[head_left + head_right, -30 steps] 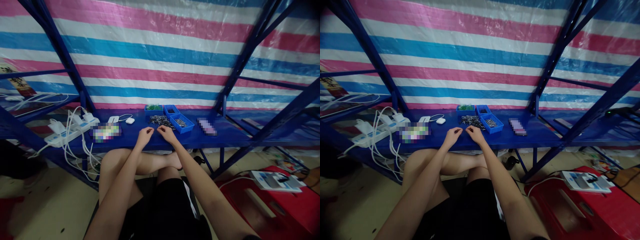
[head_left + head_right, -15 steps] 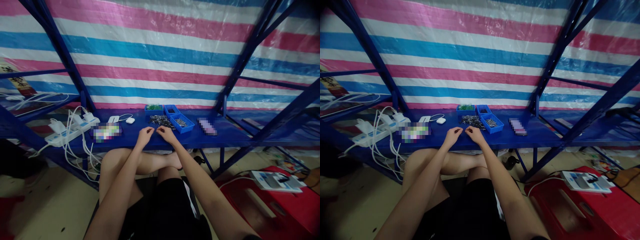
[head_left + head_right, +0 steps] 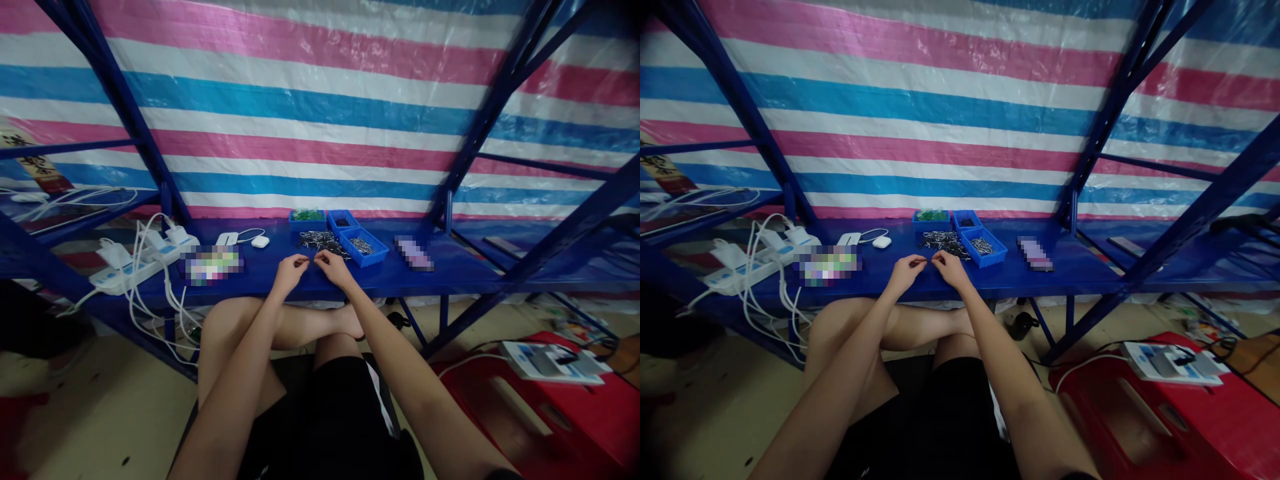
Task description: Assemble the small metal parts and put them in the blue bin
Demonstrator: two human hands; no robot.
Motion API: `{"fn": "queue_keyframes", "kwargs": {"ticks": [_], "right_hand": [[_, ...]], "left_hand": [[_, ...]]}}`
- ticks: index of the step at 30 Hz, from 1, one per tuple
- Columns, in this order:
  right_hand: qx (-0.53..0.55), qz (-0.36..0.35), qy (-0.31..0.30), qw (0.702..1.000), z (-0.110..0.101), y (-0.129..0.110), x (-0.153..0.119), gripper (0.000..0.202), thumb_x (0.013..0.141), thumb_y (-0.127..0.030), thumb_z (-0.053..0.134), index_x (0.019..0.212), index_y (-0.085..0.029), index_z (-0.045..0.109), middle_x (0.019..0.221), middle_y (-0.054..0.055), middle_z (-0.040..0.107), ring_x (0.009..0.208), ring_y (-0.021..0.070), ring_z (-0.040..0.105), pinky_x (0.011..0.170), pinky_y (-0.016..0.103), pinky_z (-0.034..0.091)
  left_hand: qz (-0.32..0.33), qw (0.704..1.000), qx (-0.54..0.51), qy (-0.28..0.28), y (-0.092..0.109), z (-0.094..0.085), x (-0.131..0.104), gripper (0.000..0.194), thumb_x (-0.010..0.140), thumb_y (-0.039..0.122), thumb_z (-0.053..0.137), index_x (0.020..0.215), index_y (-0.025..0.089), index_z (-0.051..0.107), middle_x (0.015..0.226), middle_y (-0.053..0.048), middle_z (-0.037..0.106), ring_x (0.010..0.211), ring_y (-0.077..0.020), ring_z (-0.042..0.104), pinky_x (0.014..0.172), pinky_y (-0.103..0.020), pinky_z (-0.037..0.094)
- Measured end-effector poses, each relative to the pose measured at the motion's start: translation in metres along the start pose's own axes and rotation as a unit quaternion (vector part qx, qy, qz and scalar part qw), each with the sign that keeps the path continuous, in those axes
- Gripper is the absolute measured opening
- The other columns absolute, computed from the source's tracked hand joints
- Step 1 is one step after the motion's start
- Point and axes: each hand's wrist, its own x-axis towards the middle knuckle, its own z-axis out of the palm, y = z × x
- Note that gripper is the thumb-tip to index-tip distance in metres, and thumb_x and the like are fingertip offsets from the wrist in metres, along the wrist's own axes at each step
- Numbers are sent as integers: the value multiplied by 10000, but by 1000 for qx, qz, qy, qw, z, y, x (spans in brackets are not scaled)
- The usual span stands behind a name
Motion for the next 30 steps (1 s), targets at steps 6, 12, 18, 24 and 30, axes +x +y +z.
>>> {"fn": "queue_keyframes", "kwargs": {"ticks": [6,12,18,24,30], "right_hand": [[-9,-7,-1,1000,0,0,1,183,828,-317,464,846,-185,590,773,5,627,709,126,563,675,230,396],[-10,-5,-9,1000,-1,-1,0,217,844,-351,441,835,-186,582,749,3,627,682,126,558,664,232,394],[-14,-5,-10,1000,-1,-1,-1,214,844,-349,445,824,-189,585,745,-2,630,677,124,561,663,231,393],[-10,-12,-8,1000,0,-1,-1,188,833,-328,464,836,-189,591,762,2,636,693,127,571,663,233,401],[0,-15,-7,1000,0,0,-1,149,802,-299,508,841,-190,601,782,9,640,727,132,584,687,235,418]], "left_hand": [[9,1000,22,-11,3,-1,-1,251,782,332,502,865,157,662,848,-64,687,758,-172,615,721,-270,452],[20,997,66,-18,7,-3,-3,310,824,378,431,809,162,654,780,-49,676,707,-163,592,664,-253,415],[19,997,79,-19,7,-4,-2,346,826,401,413,757,158,649,736,-46,669,674,-161,578,636,-252,400],[8,999,51,-12,4,-3,-2,278,797,354,464,815,158,660,781,-49,680,695,-163,594,659,-254,420],[6,999,37,-4,1,-2,-1,256,785,338,487,833,158,662,801,-56,684,725,-171,610,686,-265,442]]}}
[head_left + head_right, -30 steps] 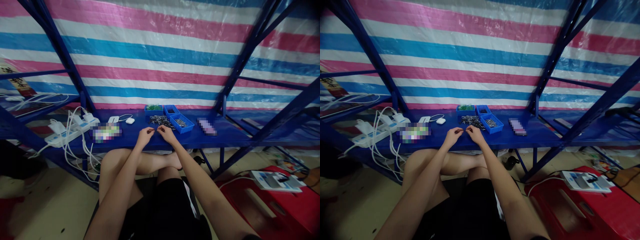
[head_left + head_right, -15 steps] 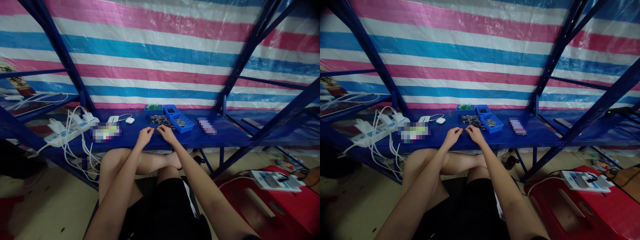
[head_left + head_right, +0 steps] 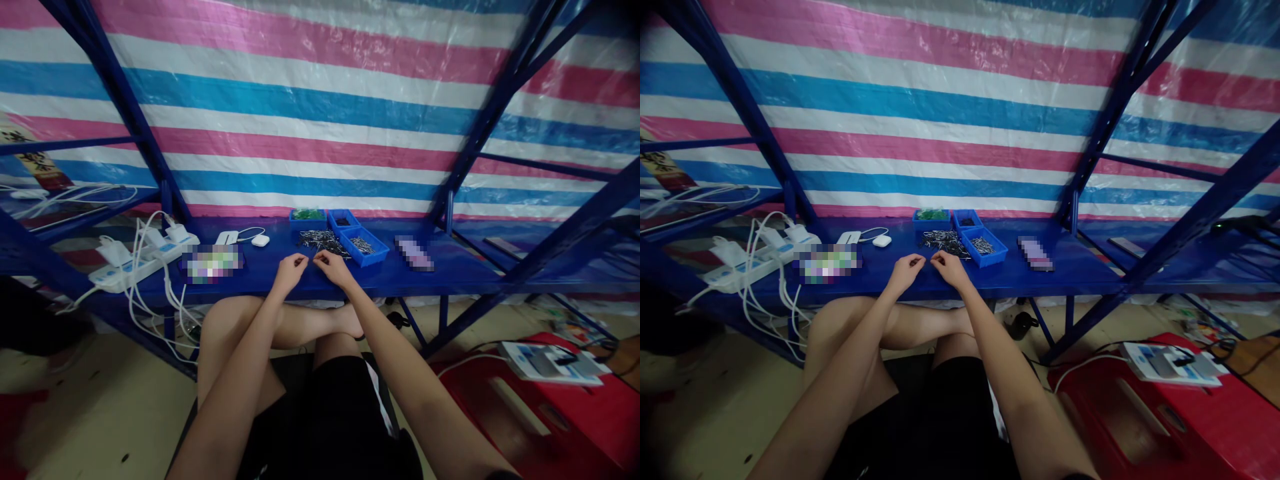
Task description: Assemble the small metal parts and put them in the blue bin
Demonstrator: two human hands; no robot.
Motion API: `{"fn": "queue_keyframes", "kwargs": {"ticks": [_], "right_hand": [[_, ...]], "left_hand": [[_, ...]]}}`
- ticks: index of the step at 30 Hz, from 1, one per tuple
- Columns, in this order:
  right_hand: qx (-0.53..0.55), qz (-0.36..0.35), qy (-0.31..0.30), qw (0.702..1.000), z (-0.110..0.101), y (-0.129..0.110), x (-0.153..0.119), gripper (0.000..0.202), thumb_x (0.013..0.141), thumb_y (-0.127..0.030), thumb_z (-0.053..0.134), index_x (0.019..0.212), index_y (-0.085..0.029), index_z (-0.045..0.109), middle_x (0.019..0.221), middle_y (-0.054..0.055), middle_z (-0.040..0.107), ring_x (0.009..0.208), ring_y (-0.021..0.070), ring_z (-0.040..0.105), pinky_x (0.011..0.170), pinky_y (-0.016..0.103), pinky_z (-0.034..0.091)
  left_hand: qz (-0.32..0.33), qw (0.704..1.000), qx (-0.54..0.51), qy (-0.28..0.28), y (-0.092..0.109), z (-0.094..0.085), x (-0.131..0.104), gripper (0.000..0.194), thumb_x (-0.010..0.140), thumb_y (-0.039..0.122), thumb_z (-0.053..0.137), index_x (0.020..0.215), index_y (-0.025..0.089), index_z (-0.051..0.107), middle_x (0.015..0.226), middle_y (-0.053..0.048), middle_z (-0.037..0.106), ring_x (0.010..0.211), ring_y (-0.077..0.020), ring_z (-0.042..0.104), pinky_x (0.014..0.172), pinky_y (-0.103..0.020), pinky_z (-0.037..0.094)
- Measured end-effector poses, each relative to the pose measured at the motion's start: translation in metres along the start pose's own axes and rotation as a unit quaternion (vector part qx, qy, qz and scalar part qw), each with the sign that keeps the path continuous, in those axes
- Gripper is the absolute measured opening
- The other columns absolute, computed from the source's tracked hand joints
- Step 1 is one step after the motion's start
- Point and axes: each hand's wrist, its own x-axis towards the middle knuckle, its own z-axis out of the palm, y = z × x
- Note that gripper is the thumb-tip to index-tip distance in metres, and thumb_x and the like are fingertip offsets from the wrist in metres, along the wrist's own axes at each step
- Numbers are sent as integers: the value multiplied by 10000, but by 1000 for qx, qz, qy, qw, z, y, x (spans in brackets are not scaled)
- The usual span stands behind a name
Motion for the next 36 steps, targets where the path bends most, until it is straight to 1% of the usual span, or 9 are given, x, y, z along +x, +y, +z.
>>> {"fn": "queue_keyframes", "kwargs": {"ticks": [7,17,23,27,30,36], "right_hand": [[-2,2,3,1000,1,2,1,136,786,-275,516,841,-189,607,774,9,635,718,132,576,682,236,421],[-5,2,12,1000,1,2,1,129,784,-264,511,830,-182,599,766,9,626,715,134,567,690,242,416],[-1,-12,12,1000,0,2,1,144,804,-281,489,848,-189,591,790,9,626,739,134,570,712,243,412],[-7,-6,8,1000,-1,-1,0,160,819,-298,475,862,-195,590,802,9,627,753,135,569,721,241,408],[-17,-15,0,1000,-2,-3,0,167,824,-296,474,866,-191,597,811,12,627,752,134,563,721,239,402],[-56,-47,-41,996,0,-3,-1,165,824,-294,489,846,-191,616,810,17,625,738,130,546,707,231,388]], "left_hand": [[-8,1000,-18,6,-2,2,1,223,762,296,516,858,155,660,827,-68,688,749,-173,621,717,-278,471],[-13,999,-41,-4,-1,2,2,203,715,255,564,857,148,662,800,-66,686,723,-168,621,704,-279,486],[-15,999,-50,6,-2,3,2,233,730,293,561,880,147,662,842,-75,690,748,-174,626,731,-294,486],[-12,999,-52,4,-2,3,2,247,745,320,557,878,141,665,849,-80,691,766,-180,628,745,-297,482],[-8,998,-58,4,0,1,1,257,753,332,550,884,143,665,854,-78,692,776,-181,627,751,-294,479],[17,997,-80,-9,7,-3,-1,270,764,349,539,905,156,664,903,-69,688,837,-182,621,803,-296,462]]}}
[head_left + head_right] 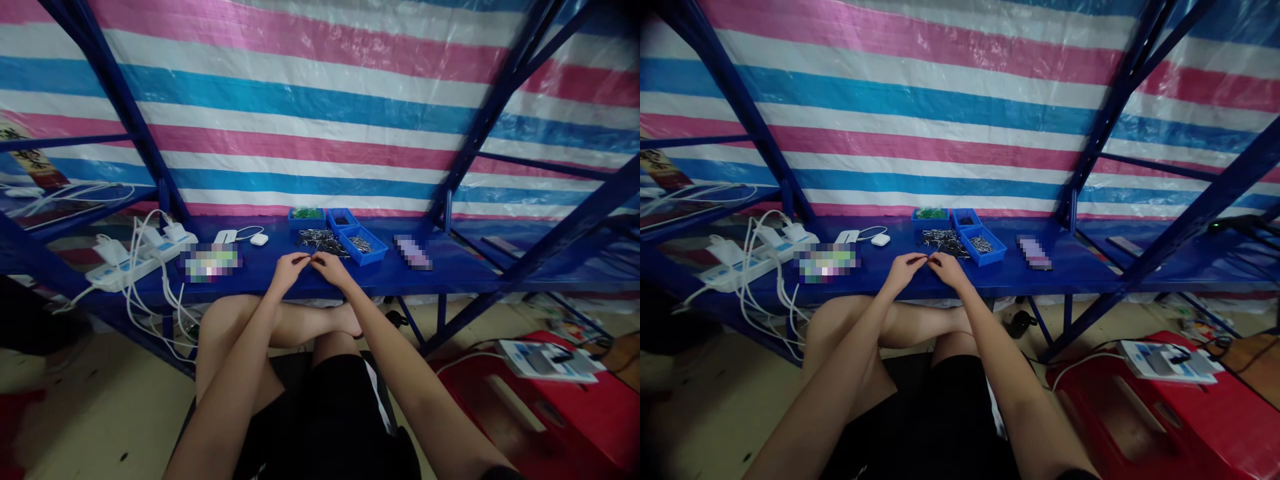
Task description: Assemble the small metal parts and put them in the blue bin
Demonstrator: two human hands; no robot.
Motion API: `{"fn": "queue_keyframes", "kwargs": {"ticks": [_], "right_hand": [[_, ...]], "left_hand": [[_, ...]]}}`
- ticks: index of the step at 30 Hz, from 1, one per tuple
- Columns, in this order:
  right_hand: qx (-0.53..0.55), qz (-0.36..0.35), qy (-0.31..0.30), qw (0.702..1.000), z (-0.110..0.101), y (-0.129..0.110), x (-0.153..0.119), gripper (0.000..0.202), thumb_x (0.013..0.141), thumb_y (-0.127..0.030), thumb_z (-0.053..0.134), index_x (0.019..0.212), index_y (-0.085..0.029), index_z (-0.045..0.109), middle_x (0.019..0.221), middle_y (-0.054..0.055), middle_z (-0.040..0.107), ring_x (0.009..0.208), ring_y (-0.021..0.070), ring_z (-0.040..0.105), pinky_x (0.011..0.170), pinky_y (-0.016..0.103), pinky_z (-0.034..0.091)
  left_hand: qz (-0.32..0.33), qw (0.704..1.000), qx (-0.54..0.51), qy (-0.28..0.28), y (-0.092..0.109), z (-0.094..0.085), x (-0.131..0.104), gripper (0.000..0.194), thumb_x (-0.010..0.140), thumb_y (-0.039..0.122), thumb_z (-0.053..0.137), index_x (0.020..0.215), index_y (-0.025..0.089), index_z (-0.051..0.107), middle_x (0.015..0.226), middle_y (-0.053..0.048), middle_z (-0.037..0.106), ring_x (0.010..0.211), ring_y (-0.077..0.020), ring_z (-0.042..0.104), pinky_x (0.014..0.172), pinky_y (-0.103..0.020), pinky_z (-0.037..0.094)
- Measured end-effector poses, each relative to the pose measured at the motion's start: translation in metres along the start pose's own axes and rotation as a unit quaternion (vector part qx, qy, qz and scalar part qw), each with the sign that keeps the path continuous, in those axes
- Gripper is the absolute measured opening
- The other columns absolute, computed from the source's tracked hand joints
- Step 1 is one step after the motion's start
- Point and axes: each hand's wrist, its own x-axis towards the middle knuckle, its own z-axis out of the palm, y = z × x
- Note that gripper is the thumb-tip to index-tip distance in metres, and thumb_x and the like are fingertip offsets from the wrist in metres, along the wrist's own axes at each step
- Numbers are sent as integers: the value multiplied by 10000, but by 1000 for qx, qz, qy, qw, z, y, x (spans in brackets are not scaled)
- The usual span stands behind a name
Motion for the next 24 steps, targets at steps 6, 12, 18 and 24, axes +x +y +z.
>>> {"fn": "queue_keyframes", "kwargs": {"ticks": [6,12,18,24], "right_hand": [[25,8,6,1000,1,0,0,196,829,-312,477,849,-188,627,792,4,639,709,124,551,700,226,392],[33,33,15,999,-3,-5,0,258,827,-371,468,789,-180,636,749,1,642,690,129,551,669,225,388],[37,34,4,999,-3,-4,-1,222,805,-348,498,794,-177,639,752,1,645,690,125,552,680,222,394],[40,45,5,998,-2,-3,0,194,789,-315,502,788,-177,638,755,4,645,701,131,558,689,229,403]], "left_hand": [[-10,1000,-22,14,-4,3,0,225,754,308,523,867,140,622,823,-57,674,793,-165,624,738,-271,479],[-9,998,50,-25,-6,5,-1,209,729,295,548,851,157,647,802,-56,682,745,-168,622,714,-275,473],[-10,996,75,-43,-8,6,-2,203,721,277,552,860,168,652,813,-51,685,763,-171,622,714,-269,470],[-2,997,71,-40,-9,5,-1,205,722,289,555,849,163,655,810,-59,685,750,-171,620,709,-271,467]]}}
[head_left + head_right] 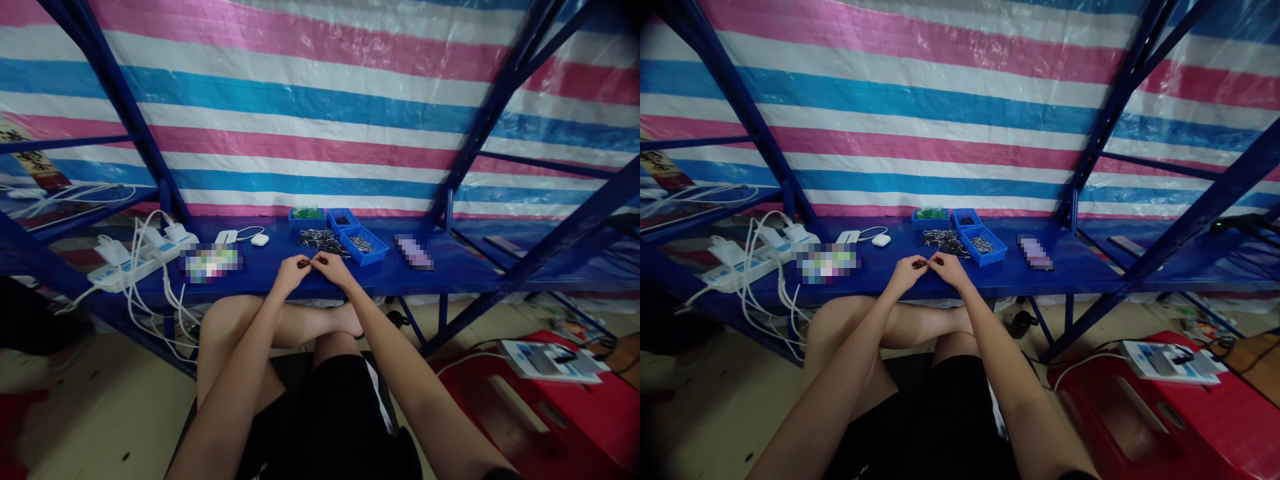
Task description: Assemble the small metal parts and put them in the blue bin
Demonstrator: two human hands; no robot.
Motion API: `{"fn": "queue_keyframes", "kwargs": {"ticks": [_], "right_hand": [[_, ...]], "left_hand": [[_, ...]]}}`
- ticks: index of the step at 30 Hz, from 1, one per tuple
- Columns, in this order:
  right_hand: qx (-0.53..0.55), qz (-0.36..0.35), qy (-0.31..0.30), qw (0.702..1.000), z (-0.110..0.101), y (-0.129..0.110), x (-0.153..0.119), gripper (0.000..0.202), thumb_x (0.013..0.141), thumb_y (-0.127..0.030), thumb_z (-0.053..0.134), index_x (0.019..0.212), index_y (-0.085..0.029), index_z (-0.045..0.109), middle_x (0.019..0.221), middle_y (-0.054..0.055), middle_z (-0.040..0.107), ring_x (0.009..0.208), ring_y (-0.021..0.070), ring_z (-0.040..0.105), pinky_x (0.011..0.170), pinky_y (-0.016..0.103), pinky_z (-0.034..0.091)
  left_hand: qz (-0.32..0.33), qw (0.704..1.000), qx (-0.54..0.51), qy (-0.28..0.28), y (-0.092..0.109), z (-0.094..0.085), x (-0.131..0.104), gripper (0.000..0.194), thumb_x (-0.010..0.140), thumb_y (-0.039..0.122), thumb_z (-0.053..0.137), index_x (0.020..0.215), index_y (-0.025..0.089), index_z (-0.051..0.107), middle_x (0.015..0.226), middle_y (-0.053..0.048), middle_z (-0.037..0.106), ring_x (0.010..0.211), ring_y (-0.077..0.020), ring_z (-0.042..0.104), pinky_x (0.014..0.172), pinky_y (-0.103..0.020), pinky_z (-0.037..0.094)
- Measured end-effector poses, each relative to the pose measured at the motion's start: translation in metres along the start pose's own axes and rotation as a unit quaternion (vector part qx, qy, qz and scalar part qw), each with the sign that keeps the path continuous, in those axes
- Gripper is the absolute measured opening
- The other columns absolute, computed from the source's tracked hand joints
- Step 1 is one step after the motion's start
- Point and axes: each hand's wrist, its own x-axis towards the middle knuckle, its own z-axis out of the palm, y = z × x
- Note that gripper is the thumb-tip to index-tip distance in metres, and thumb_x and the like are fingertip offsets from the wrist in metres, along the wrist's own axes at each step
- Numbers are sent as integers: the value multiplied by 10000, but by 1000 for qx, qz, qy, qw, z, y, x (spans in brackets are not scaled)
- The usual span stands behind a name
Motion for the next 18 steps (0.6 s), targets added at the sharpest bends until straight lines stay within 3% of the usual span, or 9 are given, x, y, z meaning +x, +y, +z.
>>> {"fn": "queue_keyframes", "kwargs": {"ticks": [10,18], "right_hand": [[17,12,11,1000,0,1,1,175,781,-277,490,824,-178,628,775,9,650,734,137,571,700,238,415],[45,-2,13,999,-1,-6,-1,224,790,-355,503,865,-179,620,810,15,647,744,136,570,720,242,421]], "left_hand": [[-3,1000,8,-1,9,-3,-2,208,742,290,534,846,161,659,813,-58,689,738,-167,614,712,-263,463],[12,997,73,-22,7,-1,-2,223,738,334,532,834,181,664,794,-54,678,724,-188,601,675,-276,453]]}}
